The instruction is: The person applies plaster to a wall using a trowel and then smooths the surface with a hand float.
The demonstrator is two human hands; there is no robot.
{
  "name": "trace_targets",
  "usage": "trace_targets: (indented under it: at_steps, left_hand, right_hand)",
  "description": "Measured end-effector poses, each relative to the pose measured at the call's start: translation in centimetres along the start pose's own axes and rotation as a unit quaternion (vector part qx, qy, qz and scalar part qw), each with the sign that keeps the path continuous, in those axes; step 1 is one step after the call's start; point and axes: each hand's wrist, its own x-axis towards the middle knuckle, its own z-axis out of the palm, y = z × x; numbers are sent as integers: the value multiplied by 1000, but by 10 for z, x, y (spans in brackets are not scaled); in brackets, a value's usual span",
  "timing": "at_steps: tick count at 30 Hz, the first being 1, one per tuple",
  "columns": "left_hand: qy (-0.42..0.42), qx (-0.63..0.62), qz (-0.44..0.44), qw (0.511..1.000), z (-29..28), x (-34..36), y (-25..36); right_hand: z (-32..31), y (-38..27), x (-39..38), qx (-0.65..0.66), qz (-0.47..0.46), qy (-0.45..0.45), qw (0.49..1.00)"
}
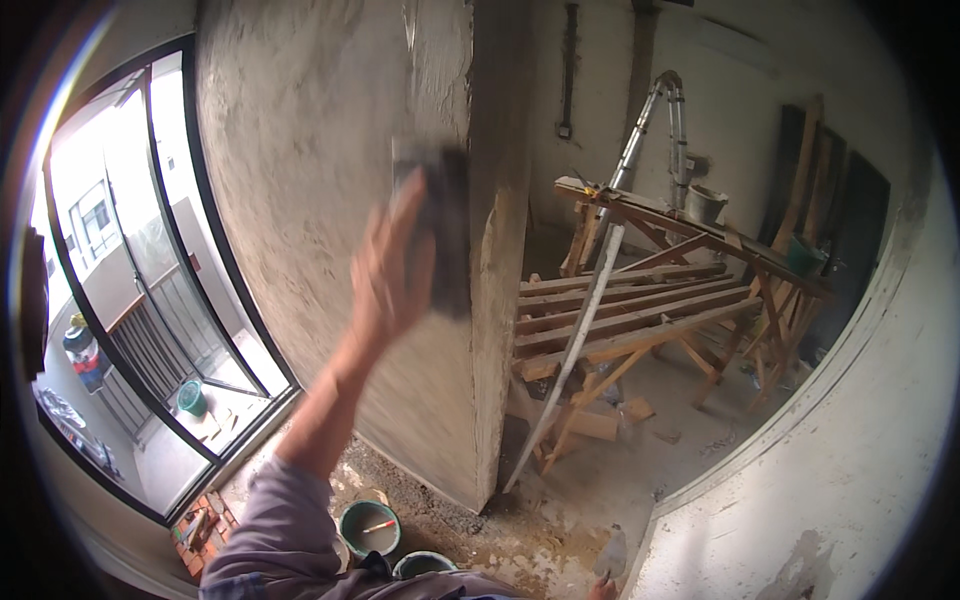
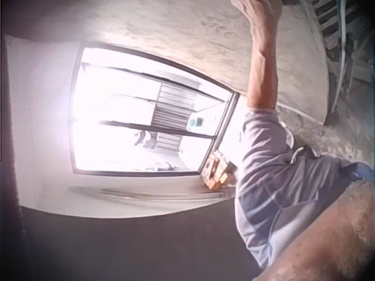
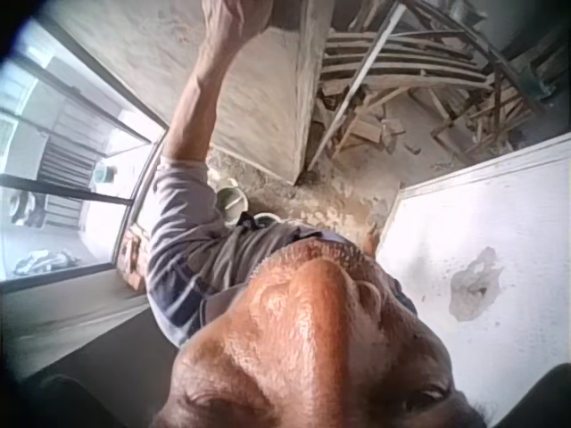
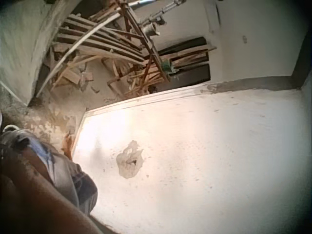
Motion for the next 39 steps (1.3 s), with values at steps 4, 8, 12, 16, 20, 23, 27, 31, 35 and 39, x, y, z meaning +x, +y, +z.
trace_targets:
  at_steps: [4, 8, 12, 16, 20, 23, 27, 31, 35, 39]
  left_hand:
    - [-121, 1, -185, 975, 0, -147, 35]
    - [-80, 3, -141, 987, 5, -108, 22]
    - [58, 10, 16, 998, 26, 61, -12]
    - [32, 23, -65, 997, -24, 215, -8]
    - [109, 69, -26, 991, -18, 294, -36]
    - [4, 34, -51, 998, 19, 144, -28]
    - [-71, -22, -128, 989, 5, -78, 25]
    - [-78, -19, -165, 983, -3, -41, 23]
    - [97, -4, -25, 995, 12, 144, -19]
    - [7, -5, -123, 992, -39, 263, -18]
  right_hand:
    - [2, -16, 24, -24, 45, -96, 994]
    - [3, -13, 45, -41, 52, -127, 990]
    - [4, 0, 53, -38, 74, -153, 985]
    - [-8, -20, 39, -37, 44, -148, 987]
    - [23, -16, 48, -15, 9, -109, 994]
    - [11, -28, 27, -9, 35, -161, 986]
    - [27, -31, 38, -51, -19, -173, 983]
    - [26, -47, 46, -62, -27, -175, 982]
    - [19, -41, 43, -66, -11, -172, 983]
    - [24, -44, 38, -91, -47, -189, 977]
